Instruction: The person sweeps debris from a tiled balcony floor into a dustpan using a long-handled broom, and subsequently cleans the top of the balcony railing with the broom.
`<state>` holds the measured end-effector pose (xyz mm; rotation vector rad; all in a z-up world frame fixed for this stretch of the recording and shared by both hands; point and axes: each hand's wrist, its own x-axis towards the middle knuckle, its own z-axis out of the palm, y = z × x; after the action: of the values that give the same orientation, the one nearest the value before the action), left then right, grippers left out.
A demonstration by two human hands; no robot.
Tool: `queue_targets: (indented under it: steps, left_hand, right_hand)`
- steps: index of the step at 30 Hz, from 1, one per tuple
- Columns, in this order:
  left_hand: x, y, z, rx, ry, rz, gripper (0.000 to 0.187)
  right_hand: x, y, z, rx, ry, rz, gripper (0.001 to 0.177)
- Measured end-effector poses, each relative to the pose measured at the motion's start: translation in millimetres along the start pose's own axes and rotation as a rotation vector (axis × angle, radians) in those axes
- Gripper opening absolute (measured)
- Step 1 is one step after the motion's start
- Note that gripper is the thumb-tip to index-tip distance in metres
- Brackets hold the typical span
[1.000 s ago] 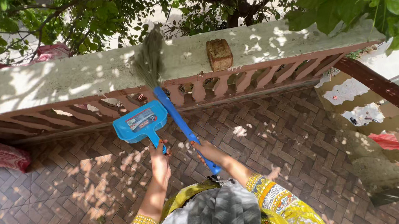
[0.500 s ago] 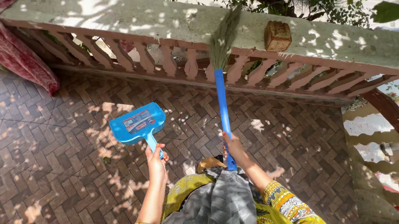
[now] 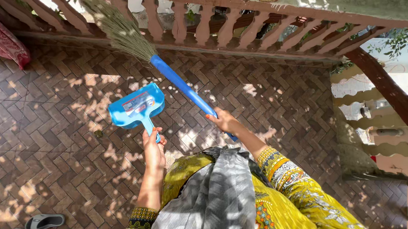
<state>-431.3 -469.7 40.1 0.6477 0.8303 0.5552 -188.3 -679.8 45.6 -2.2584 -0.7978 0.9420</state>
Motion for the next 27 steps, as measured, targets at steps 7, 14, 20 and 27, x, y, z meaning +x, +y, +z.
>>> queue_targets:
  steps: [7,14,20,27]
  left_hand:
    - [-40.8,-36.3,-17.7,0.050,-0.009,-0.128,0.024]
    - [-55.1,-131.0,-13.5,0.143,0.072,-0.245,0.022]
    - [-57.8,-213.6,14.6,0.146,0.013,-0.554,0.025]
    - [-101.2,-222.6,87.2,0.151,0.055,-0.560,0.028]
  right_hand:
    - [-57.0,84.3,23.2,0.505,-0.106,0.391,0.030]
    - [-135.3,217.3,33.7,0.598,-0.021,0.536,0.023]
    - [-175.9,277.3,43.1,1.075,0.174,0.634,0.016]
    - [-178.2,337.8,42.1,1.366,0.405,0.575,0.017]
